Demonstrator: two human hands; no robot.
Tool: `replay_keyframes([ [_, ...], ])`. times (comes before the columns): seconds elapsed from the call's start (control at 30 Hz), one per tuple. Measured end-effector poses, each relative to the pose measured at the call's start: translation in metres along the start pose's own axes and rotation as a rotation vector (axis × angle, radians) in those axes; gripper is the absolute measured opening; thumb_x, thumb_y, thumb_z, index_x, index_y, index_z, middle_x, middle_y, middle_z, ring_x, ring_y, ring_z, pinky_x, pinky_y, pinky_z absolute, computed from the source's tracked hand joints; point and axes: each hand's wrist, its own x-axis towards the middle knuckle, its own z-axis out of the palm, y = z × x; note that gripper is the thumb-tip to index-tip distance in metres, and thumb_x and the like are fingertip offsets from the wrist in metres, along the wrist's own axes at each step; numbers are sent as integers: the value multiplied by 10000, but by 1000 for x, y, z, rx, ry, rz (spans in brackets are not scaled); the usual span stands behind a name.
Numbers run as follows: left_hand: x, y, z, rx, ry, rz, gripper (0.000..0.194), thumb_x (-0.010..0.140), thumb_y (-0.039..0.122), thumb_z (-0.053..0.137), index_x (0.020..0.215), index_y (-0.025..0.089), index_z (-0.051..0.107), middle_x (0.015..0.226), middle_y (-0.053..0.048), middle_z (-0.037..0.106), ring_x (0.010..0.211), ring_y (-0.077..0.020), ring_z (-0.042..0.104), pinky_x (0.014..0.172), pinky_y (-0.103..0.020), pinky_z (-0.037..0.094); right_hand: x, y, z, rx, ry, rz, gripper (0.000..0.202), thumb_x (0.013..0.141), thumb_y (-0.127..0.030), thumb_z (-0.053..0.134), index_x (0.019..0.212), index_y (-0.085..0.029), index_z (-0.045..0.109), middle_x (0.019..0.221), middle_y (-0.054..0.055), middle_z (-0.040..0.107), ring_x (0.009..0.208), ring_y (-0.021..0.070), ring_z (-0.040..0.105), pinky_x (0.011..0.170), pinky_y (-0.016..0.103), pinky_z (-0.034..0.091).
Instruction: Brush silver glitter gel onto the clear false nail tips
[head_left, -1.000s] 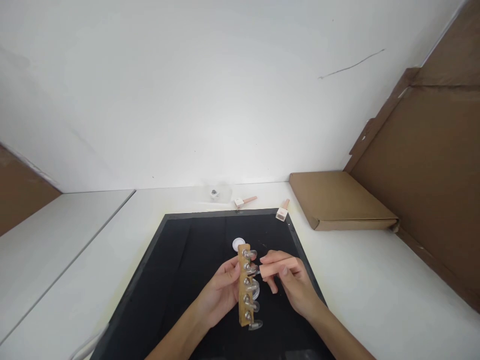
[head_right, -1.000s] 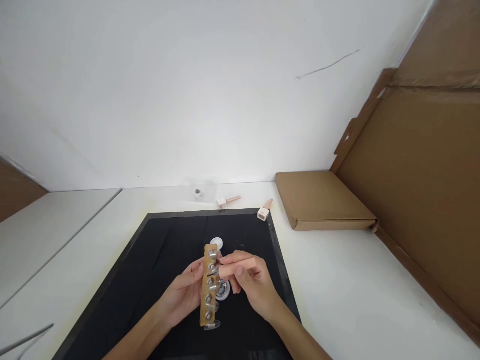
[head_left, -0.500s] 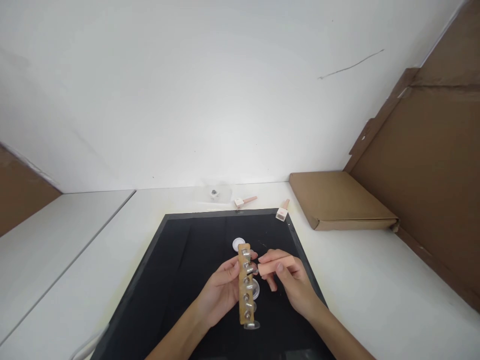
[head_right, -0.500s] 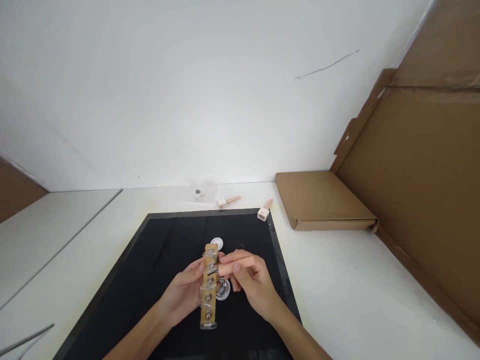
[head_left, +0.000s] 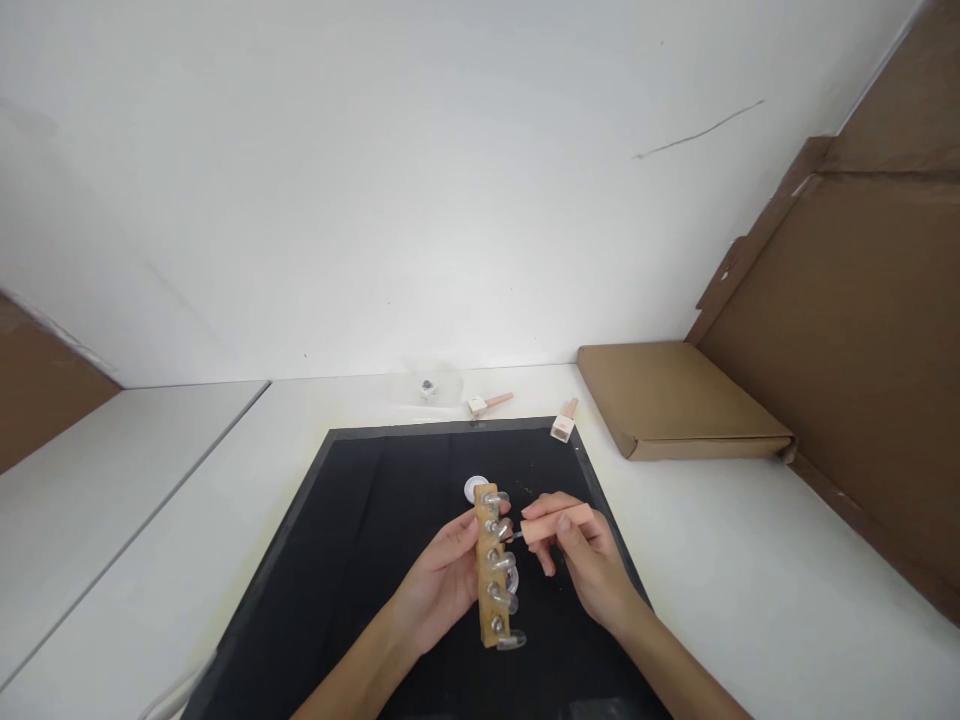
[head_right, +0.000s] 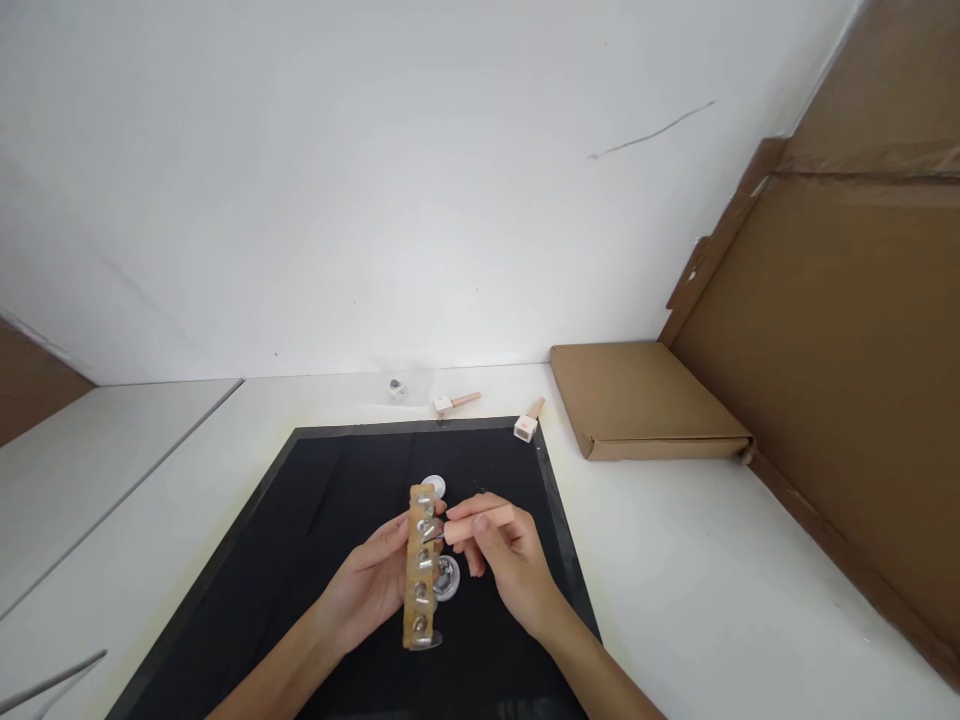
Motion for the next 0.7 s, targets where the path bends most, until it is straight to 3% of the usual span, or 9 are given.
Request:
replay_keyframes([
  [0.27, 0, -4, -3, -20, 62, 2, 267, 723, 307, 728, 919, 129, 701, 777, -45, 643, 684, -134, 576, 656, -271, 449, -1, -1, -1, 18, 16, 58, 291, 894, -436, 544, 879, -207, 723, 675, 15, 594, 456, 65, 458, 421, 187, 365],
  [0.7, 1, -4, -1, -43, -2, 19, 276, 632, 297, 808, 826, 140, 691, 711, -9, 601, 652, -108, 549, 682, -258, 431, 0, -2, 0, 68, 51, 93, 307, 885, -451, 554, 860, -187, 709, 679, 12, 600, 433, 51, 467, 426, 193, 340],
])
